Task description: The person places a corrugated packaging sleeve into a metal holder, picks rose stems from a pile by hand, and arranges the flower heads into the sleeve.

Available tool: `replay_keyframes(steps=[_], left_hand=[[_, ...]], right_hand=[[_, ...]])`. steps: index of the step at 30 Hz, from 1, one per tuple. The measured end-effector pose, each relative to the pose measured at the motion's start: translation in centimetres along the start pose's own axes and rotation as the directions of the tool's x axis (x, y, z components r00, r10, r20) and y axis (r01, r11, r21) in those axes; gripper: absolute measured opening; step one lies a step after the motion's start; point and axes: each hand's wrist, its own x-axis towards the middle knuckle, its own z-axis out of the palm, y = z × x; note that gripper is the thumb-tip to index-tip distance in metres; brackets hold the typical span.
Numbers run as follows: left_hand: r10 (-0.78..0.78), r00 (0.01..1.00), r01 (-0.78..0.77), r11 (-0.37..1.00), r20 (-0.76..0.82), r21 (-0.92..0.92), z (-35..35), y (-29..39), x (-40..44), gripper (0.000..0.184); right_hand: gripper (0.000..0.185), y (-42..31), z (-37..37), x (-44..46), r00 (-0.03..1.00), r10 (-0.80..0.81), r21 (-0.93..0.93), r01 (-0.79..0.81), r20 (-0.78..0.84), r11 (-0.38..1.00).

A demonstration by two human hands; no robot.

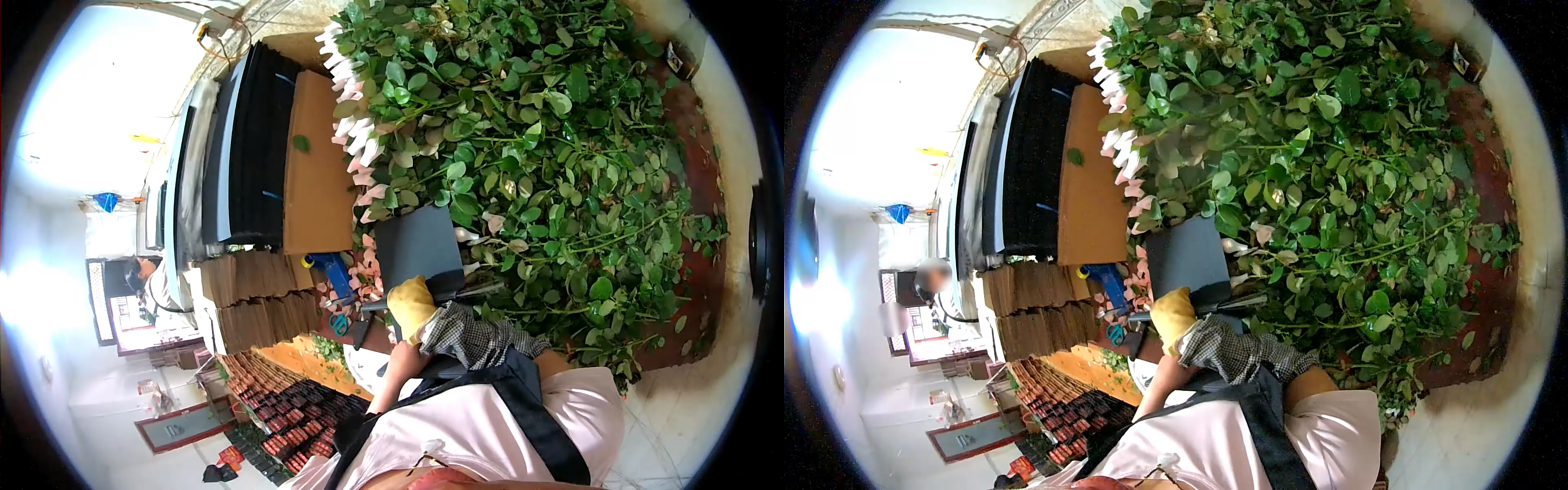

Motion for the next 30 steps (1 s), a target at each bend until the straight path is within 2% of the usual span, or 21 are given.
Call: replay_keyframes(steps=[7,8,10,11,15,17,18,20,21,23,24,27,29,30], left_hand=[[-0.006,0.999,0.010,0.995,0.039,-0.101,-1.7,1.2,0.7,0.036],[-0.059,0.992,0.067,0.996,0.109,-0.064,-1.9,1.4,0.6,0.037],[-0.062,0.991,0.066,0.997,0.119,-0.034,-2.4,1.7,0.7,0.038],[-0.074,0.988,0.074,0.997,0.139,0.006,-2.4,1.9,0.7,0.040],[-0.015,0.991,0.015,1.000,0.131,0.001,-3.2,3.0,0.5,0.042],[-0.023,0.990,0.018,0.999,0.138,0.034,-4.1,4.1,0.4,0.043],[-0.002,0.993,-0.001,0.999,0.116,0.032,-3.5,3.7,0.4,0.043],[-0.001,0.991,-0.002,1.000,0.133,0.029,-2.7,3.0,0.7,0.043],[0.047,0.996,-0.048,0.999,0.074,0.007,-2.0,2.6,0.8,0.043],[0.088,0.996,-0.088,0.996,0.010,-0.002,-1.1,2.1,0.9,0.042],[0.069,0.997,-0.069,0.998,0.018,0.013,-1.2,2.4,0.9,0.041],[0.049,0.999,-0.048,0.998,-0.015,0.050,-0.7,2.5,1.1,0.038],[0.125,0.989,-0.120,0.991,-0.074,0.065,-0.6,2.2,1.1,0.038],[0.098,0.993,-0.096,0.994,-0.058,0.048,-0.5,2.4,1.1,0.037]], right_hand=[[0.015,0.4,0.4,0.5,0.999,0.039,-0.033,-0.038,0.028,0.999],[0.015,0.3,0.4,0.6,0.998,0.045,-0.043,-0.044,0.033,0.998],[0.015,0.1,0.5,1.0,0.997,0.068,-0.068,-0.065,0.039,0.996],[0.013,0.1,0.9,0.9,0.997,0.052,-0.116,-0.058,-0.054,0.992],[0.012,0.1,2.8,1.8,0.995,0.098,-0.192,-0.103,-0.034,0.976],[0.013,0.4,2.6,1.9,0.997,0.083,-0.116,-0.081,0.010,0.990],[0.013,0.5,2.4,2.0,0.996,0.088,-0.153,-0.084,0.017,0.985],[0.017,0.5,2.0,2.0,0.993,0.102,-0.037,-0.100,0.051,0.994],[0.018,0.6,1.7,1.9,0.996,0.083,0.003,-0.084,0.017,0.997],[0.033,0.3,0.5,1.8,0.984,0.122,0.059,-0.130,0.129,0.990],[0.038,0.0,-0.1,1.6,0.985,0.136,0.106,-0.147,0.105,0.983],[0.044,-0.1,-0.5,1.8,0.975,0.141,0.140,-0.165,0.170,0.976],[0.046,-0.3,-0.9,2.0,0.967,0.143,0.131,-0.173,0.212,0.976],[0.047,-0.4,-1.2,2.2,0.956,0.153,0.121,-0.188,0.249,0.975]])
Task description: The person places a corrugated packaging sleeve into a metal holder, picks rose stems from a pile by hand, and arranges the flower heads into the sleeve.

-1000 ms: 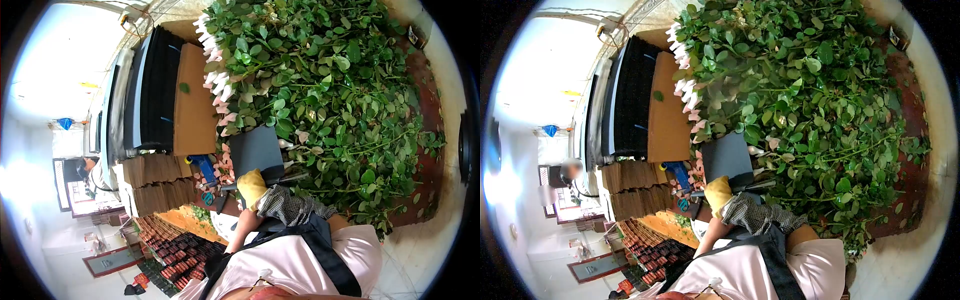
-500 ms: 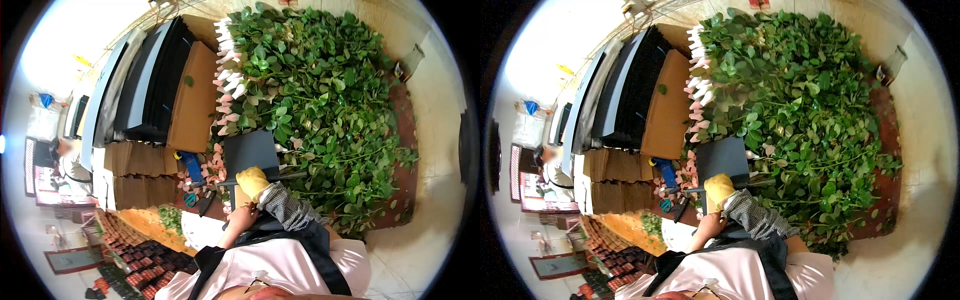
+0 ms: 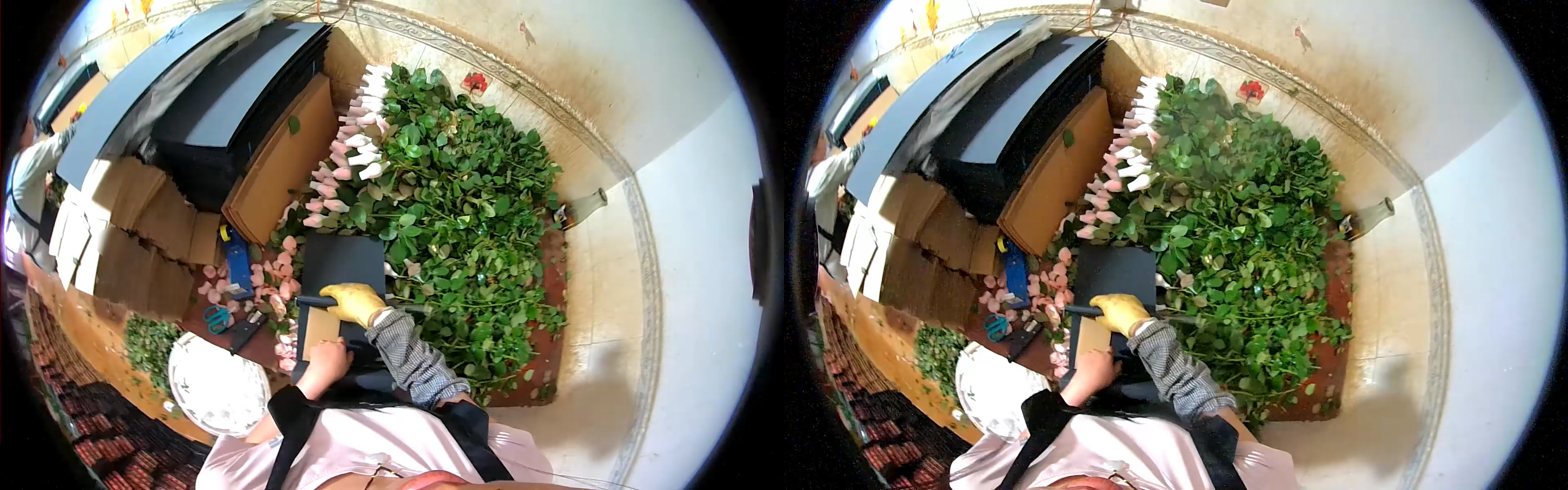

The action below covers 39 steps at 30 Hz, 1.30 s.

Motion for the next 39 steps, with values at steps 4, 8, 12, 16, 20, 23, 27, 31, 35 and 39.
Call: replay_keyframes(steps=[4,8,12,16,20,23,27,31,35,39], left_hand=[[-0.006,1.000,0.006,1.000,0.017,-0.011,-0.1,0.0,0.0,0.037],[0.019,0.999,-0.019,1.000,0.035,-0.002,0.2,-0.3,0.3,0.039],[0.019,0.998,-0.020,1.000,0.055,0.010,0.1,-0.4,0.5,0.042],[0.024,0.999,-0.024,1.000,0.041,-0.001,2.3,-1.4,1.3,0.045],[0.075,0.997,-0.076,0.996,0.029,0.045,4.2,-3.1,3.0,0.053],[0.206,0.968,-0.208,0.978,-0.145,0.004,3.6,-3.6,3.4,0.054],[0.246,0.942,-0.262,0.964,-0.227,-0.046,3.5,-3.7,3.7,0.059],[0.113,0.994,-0.113,0.991,-0.013,-0.076,3.2,-3.4,3.6,0.054],[0.112,0.994,-0.111,0.993,0.021,-0.037,1.7,-2.8,2.6,0.053],[0.245,0.960,-0.245,0.969,-0.135,0.018,2.5,-3.5,2.8,0.049]], right_hand=[[0.049,-0.1,-0.4,0.3,0.998,0.037,-0.012,-0.036,0.060,0.999],[0.052,-0.2,-0.3,0.4,0.996,0.057,-0.018,-0.055,0.071,0.998],[0.049,-0.2,0.1,0.0,0.999,0.045,-0.039,-0.045,-0.001,0.998],[0.042,1.9,2.5,1.0,0.988,-0.067,-0.029,0.064,-0.137,0.998],[0.047,2.4,3.3,1.5,0.987,-0.065,-0.096,0.051,-0.149,0.994],[0.045,2.0,2.8,1.4,0.995,-0.041,-0.121,0.030,-0.095,0.992],[0.044,0.8,1.6,0.8,0.999,0.034,-0.115,-0.036,-0.018,0.993],[0.045,1.0,2.0,1.2,0.998,0.056,-0.126,-0.055,0.007,0.991],[0.046,0.3,1.2,-0.2,0.999,0.041,-0.126,-0.043,-0.022,0.991],[0.044,0.3,1.1,-0.3,0.999,0.032,-0.107,-0.036,-0.041,0.994]])
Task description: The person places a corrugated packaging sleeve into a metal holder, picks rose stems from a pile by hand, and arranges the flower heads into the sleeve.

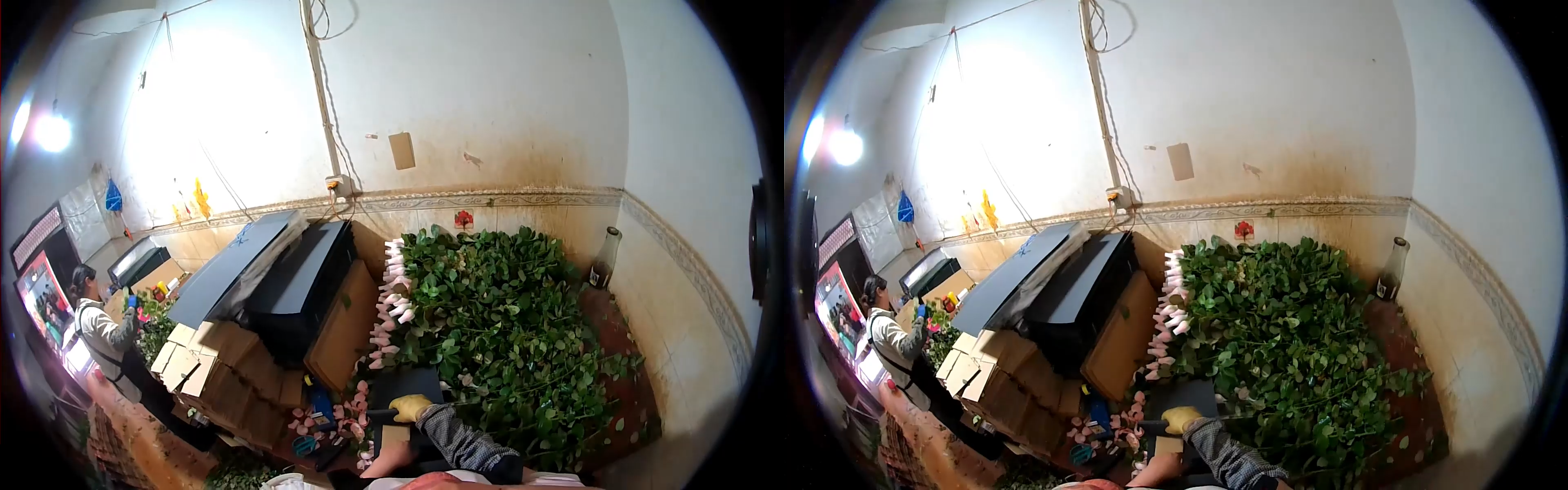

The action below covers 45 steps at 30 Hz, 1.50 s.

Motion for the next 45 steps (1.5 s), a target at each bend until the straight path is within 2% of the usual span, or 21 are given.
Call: replay_keyframes(steps=[6,9,12,17,20,21,22,24,27,32,36,40,45], left_hand=[[-0.074,0.989,0.069,0.997,0.130,0.045,-0.8,0.7,0.0,0.049],[-0.161,0.982,0.162,0.987,0.102,-0.006,-0.9,1.5,-0.2,0.053],[-0.147,0.970,0.138,0.989,0.195,0.060,-2.0,2.0,-0.4,0.052],[-0.103,0.990,0.097,0.993,0.097,0.067,-1.9,2.2,-1.0,0.051],[-0.102,0.990,0.091,0.990,0.095,0.109,-0.8,1.7,-0.7,0.049],[-0.084,0.996,0.080,0.992,0.042,0.095,-0.5,1.5,-0.7,0.049],[-0.083,0.995,0.078,0.993,0.055,0.089,-0.2,1.4,-0.6,0.049],[-0.179,0.974,0.175,0.984,0.141,0.042,-1.6,2.4,-0.6,0.048],[-0.140,0.979,0.134,0.990,0.148,0.049,-1.1,2.2,-0.9,0.047],[-0.141,0.986,0.136,0.989,0.092,0.056,-1.4,2.2,-0.6,0.048],[-0.149,0.978,0.140,0.988,0.145,0.065,-2.1,2.5,-0.7,0.047],[-0.149,0.980,0.143,0.988,0.128,0.062,-1.0,1.9,-0.7,0.047],[-0.120,0.992,0.118,0.992,0.034,0.054,-1.6,2.3,-1.2,0.044]], right_hand=[[0.045,0.2,0.4,0.3,1.000,-0.007,0.015,0.007,0.008,1.000],[0.045,0.0,-0.1,-0.2,1.000,-0.015,0.029,0.016,-0.021,0.999],[0.045,-0.2,-0.1,-0.1,1.000,0.019,0.033,-0.018,-0.010,0.999],[0.045,-0.5,-0.5,-0.6,0.999,0.004,0.020,-0.003,-0.035,1.000],[0.045,-0.3,-0.1,-0.4,0.997,-0.005,0.022,0.007,-0.074,1.000],[0.045,-0.4,-0.3,-0.5,0.998,0.001,0.026,0.000,-0.057,1.000],[0.045,-0.3,-0.2,-0.3,0.999,0.004,0.034,-0.003,-0.052,0.999],[0.046,-0.4,-0.5,-0.4,0.998,-0.007,0.056,0.011,-0.057,0.998],[0.051,0.0,0.0,0.1,1.000,-0.002,0.056,0.002,-0.012,0.998],[0.054,-0.1,-0.3,0.1,1.000,0.013,0.051,-0.013,0.005,0.999],[0.054,-0.1,-0.3,0.1,1.000,0.013,0.064,-0.014,0.011,0.998],[0.054,-0.3,-0.4,-0.1,1.000,0.020,0.050,-0.020,-0.002,0.999],[0.052,-0.3,-0.6,-0.4,0.999,0.009,0.072,-0.006,-0.042,0.997]])
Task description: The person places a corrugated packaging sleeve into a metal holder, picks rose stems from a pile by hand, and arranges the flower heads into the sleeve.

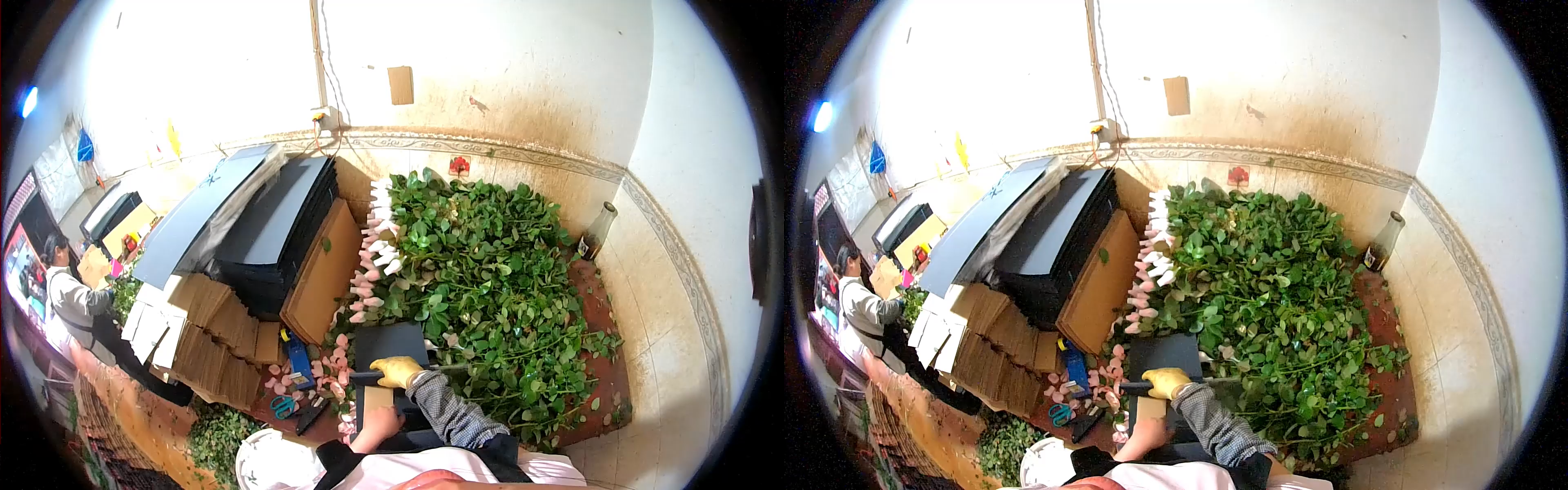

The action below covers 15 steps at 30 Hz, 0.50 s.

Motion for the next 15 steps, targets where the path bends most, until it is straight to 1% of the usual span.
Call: replay_keyframes(steps=[1,2,5,7,9,10,11,12,13,14,15], left_hand=[[-0.004,1.000,0.004,1.000,0.010,-0.005,0.1,0.1,0.1,0.044],[-0.031,0.999,0.031,1.000,0.022,0.002,0.0,0.3,0.2,0.043],[-0.067,0.994,0.067,0.998,0.082,0.003,-0.4,0.5,0.2,0.043],[-0.073,0.996,0.073,0.997,0.057,0.008,0.3,0.3,0.1,0.043],[-0.064,0.997,0.063,0.998,0.045,0.017,-1.1,1.1,-0.3,0.045],[0.002,0.996,-0.004,1.000,-0.094,-0.021,-1.6,1.2,-0.6,0.046],[0.125,0.924,-0.122,0.992,-0.360,0.032,0.1,0.1,-0.1,0.048],[0.006,0.977,-0.035,0.991,-0.212,-0.132,-0.9,0.7,-0.3,0.049],[-0.087,0.994,0.081,0.993,-0.064,-0.090,-1.2,1.0,-0.2,0.043],[-0.120,0.986,0.130,0.988,0.118,-0.080,-2.6,1.8,-0.4,0.039],[-0.110,0.986,0.118,0.992,0.123,-0.054,-2.4,1.5,-0.6,0.039]], right_hand=[[0.049,-0.3,-0.4,-0.3,1.000,0.000,0.022,0.000,0.016,1.000],[0.053,-0.1,0.0,-0.2,1.000,-0.015,0.007,0.015,-0.025,1.000],[0.050,0.3,0.4,-0.1,0.998,-0.030,0.020,0.031,-0.059,0.999],[0.048,0.7,0.7,-0.1,0.987,-0.095,0.054,0.102,-0.131,0.993],[0.043,1.2,1.6,0.3,0.968,-0.132,0.049,0.145,-0.213,0.988],[0.040,1.9,2.4,0.7,0.944,-0.181,0.035,0.198,-0.276,0.980],[0.037,2.0,2.5,0.9,0.926,-0.204,-0.001,0.215,-0.318,0.977],[0.034,1.9,2.5,1.1,0.923,-0.203,-0.025,0.206,-0.327,0.978],[0.033,1.4,1.9,0.5,0.921,-0.222,-0.037,0.222,-0.320,0.974],[0.035,1.4,2.6,0.8,0.942,-0.161,-0.004,0.168,-0.293,0.986],[0.039,1.3,2.2,0.8,0.967,-0.107,0.043,0.120,-0.232,0.992]])
